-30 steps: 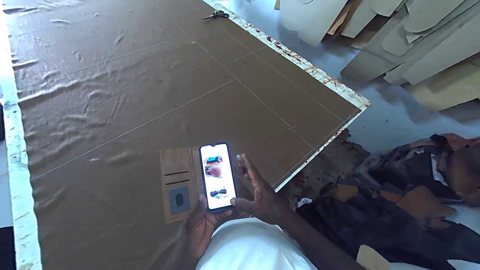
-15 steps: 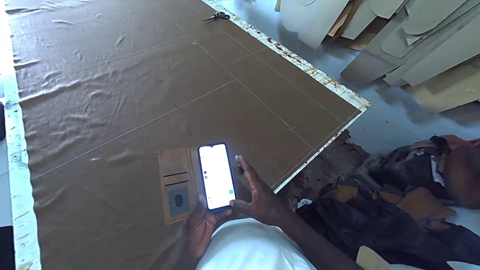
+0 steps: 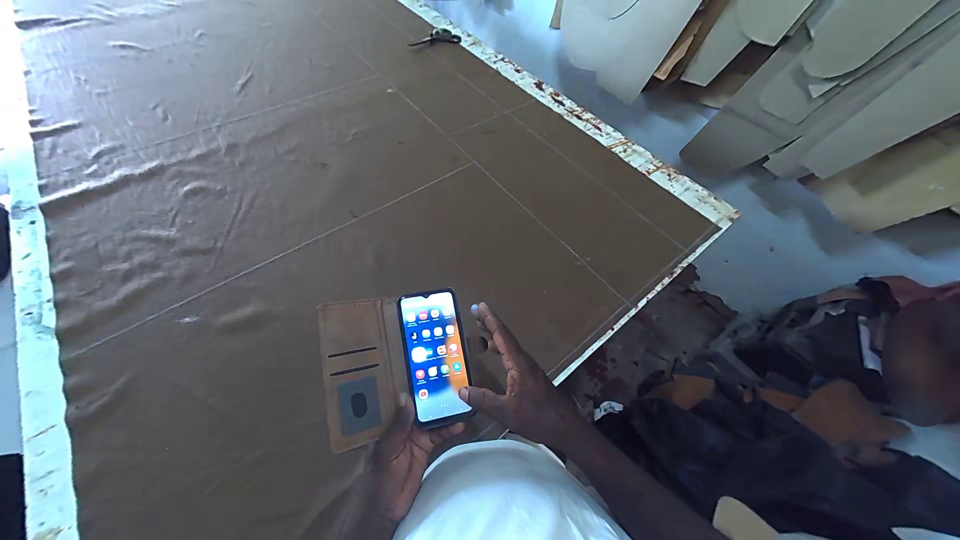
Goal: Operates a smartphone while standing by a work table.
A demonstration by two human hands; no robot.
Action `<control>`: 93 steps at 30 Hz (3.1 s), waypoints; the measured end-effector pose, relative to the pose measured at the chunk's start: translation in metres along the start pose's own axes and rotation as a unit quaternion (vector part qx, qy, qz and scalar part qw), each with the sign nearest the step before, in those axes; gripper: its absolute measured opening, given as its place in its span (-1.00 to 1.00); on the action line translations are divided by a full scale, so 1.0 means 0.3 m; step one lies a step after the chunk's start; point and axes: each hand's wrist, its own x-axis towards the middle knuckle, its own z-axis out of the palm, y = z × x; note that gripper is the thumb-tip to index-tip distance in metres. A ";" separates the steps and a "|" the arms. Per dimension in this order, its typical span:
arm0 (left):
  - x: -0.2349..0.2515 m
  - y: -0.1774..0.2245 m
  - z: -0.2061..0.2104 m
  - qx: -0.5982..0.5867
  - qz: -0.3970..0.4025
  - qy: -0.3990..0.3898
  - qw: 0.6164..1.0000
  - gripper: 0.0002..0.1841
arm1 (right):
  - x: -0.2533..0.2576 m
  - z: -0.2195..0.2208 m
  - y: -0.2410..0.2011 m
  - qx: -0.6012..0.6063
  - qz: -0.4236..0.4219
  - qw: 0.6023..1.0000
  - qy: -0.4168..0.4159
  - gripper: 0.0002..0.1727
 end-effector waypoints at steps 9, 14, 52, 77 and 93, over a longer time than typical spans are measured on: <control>-0.003 -0.006 0.007 0.018 -0.009 -0.010 1.000 -0.41 | 0.049 0.000 -0.036 0.017 0.006 1.000 0.023 0.16; -0.005 -0.005 -0.002 0.025 -0.002 -0.011 1.000 -0.41 | 0.044 0.013 -0.042 -0.002 0.012 1.000 -0.009 0.21; 0.028 -0.011 -0.049 0.103 -0.003 0.031 0.994 -0.34 | 0.093 0.048 0.037 0.078 0.001 0.996 0.048 0.16; 0.128 -0.152 -0.319 0.076 -0.046 0.053 0.995 -0.46 | 0.172 0.083 0.410 0.316 0.019 0.947 -0.047 -0.36; 0.255 -0.362 0.111 0.002 0.108 0.120 0.987 -0.42 | 0.254 -0.231 0.271 0.207 0.018 0.971 -0.119 -0.05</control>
